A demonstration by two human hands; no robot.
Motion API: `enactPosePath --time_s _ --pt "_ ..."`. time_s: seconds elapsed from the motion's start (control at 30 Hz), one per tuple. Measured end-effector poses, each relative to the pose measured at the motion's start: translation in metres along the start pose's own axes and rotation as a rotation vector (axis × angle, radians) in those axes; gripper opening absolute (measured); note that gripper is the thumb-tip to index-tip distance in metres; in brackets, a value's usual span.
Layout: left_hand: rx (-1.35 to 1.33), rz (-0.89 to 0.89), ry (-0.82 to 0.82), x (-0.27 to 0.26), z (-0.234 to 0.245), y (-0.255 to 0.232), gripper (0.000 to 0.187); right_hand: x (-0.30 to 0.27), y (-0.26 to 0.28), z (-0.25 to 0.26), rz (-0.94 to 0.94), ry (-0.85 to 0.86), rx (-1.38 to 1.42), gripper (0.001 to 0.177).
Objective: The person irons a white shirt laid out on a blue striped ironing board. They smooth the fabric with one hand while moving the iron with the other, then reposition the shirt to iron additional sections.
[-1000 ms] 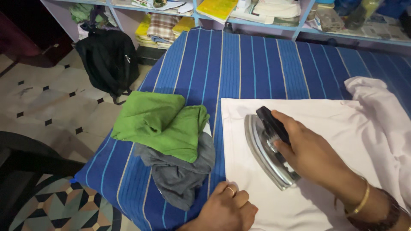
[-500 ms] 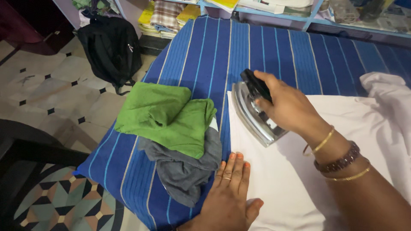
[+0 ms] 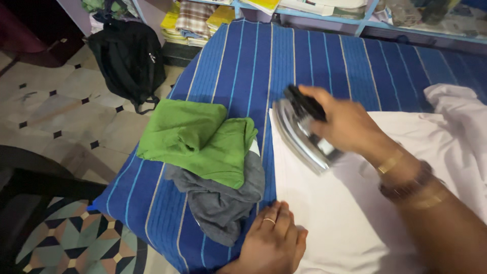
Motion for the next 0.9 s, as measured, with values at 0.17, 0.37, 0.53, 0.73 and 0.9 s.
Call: enactPosePath --time_s 0.17,0.37,0.53,0.73,0.9 --pt "-0.045 -0.245 -0.072 0.000 0.015 -0.010 0.020 -0.050 -0.052 -0.020 0.056 0.170 0.002 0.084" --pt "-0.031 -0.244 -0.052 0.002 0.013 -0.015 0.023 -0.085 -0.060 -0.025 0.355 0.153 0.090 0.076" --pt "0.021 -0.239 -0.024 0.001 0.006 -0.015 0.011 -0.075 -0.030 -0.019 0.206 0.044 0.042 0.071" --pt "0.054 -0.257 0.040 -0.002 -0.009 -0.014 0.013 -0.031 0.013 -0.017 0.137 -0.042 0.058 0.068" --pt "0.016 -0.249 0.040 -0.008 -0.015 -0.012 0.014 0.016 0.038 -0.010 0.156 -0.142 0.071 0.072"
Point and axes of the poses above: each hand's wrist, its own x-axis towards the middle knuckle, its own z-axis out of the back of the hand, y = z × x, the point moved 6 cm from there along x, towards the middle knuckle, and after that the axes turned 9 degrees about -z, right-handed, at the moved point
